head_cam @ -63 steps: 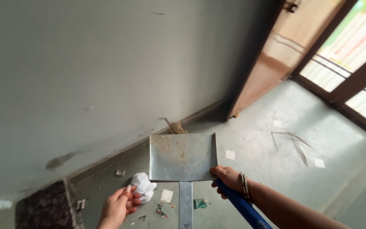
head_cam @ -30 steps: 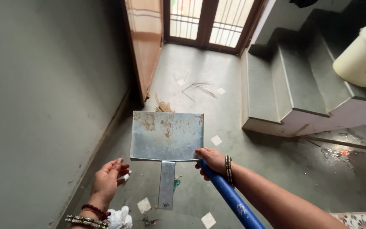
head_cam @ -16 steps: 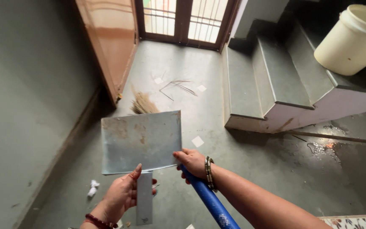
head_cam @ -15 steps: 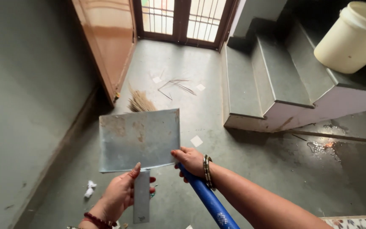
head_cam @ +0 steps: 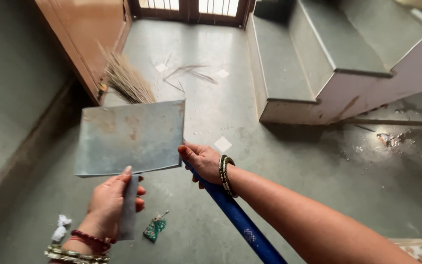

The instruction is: The person sweeps debris from the floor using a broom, pushing the items into a metal dustpan and moving across different areas of the room.

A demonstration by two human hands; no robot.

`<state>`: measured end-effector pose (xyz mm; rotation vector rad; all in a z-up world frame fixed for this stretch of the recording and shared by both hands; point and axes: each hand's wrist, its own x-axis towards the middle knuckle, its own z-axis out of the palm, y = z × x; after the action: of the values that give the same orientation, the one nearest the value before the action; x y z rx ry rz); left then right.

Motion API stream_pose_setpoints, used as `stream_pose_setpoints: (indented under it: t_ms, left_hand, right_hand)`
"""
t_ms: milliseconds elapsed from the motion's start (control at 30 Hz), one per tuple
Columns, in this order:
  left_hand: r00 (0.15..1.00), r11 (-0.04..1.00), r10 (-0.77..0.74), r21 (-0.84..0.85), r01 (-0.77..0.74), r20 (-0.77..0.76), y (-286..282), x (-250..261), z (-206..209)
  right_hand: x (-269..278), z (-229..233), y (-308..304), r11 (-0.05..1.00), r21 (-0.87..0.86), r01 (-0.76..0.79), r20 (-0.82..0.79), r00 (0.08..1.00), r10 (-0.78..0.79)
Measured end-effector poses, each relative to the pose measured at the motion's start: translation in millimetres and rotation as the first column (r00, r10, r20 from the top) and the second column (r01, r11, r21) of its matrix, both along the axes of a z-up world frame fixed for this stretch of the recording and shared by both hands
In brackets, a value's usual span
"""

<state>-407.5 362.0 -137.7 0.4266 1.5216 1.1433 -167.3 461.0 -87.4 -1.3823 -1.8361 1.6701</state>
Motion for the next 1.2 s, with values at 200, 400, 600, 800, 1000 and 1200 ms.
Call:
stream_pose_setpoints:
  t_ms: [200,400,600,800,1000,1200]
  left_hand:
    - [0.989,0.988,0.147,0.042,-0.147,0.013,-10,-39,-76]
    - [0.974,0.986,0.161,0.070,-0.151,-0.160,-19,-73,-112]
    - [0.953,0.989,0.144,0.069,-0.130,-0.268,-37,-88,-120]
    - [0.970,0.987,0.111,0.138,-0.083,-0.214,-69,-112,-125]
    - [0.952,0.992,0.105,0.092,-0.082,-0.286,-120,-130,-98]
    - [0.904,0.992,0.121,0.073,-0.100,-0.409,-175,-179,-114]
  right_hand:
    - [12,-61,4,0.992,0.122,0.035,0.132,0.990,-0.051]
    - [28,-141,16,0.952,0.286,0.113,-0.087,0.992,-0.092]
    - [28,-171,37,0.980,0.044,0.192,-0.110,0.976,-0.187]
    - [45,-126,-9,0.956,0.192,0.221,0.101,0.965,-0.244]
    - [50,-88,-52,0.958,0.266,0.112,0.138,0.979,-0.152]
    - [17,-49,-96,0.930,0.358,-0.084,0.366,0.929,-0.057]
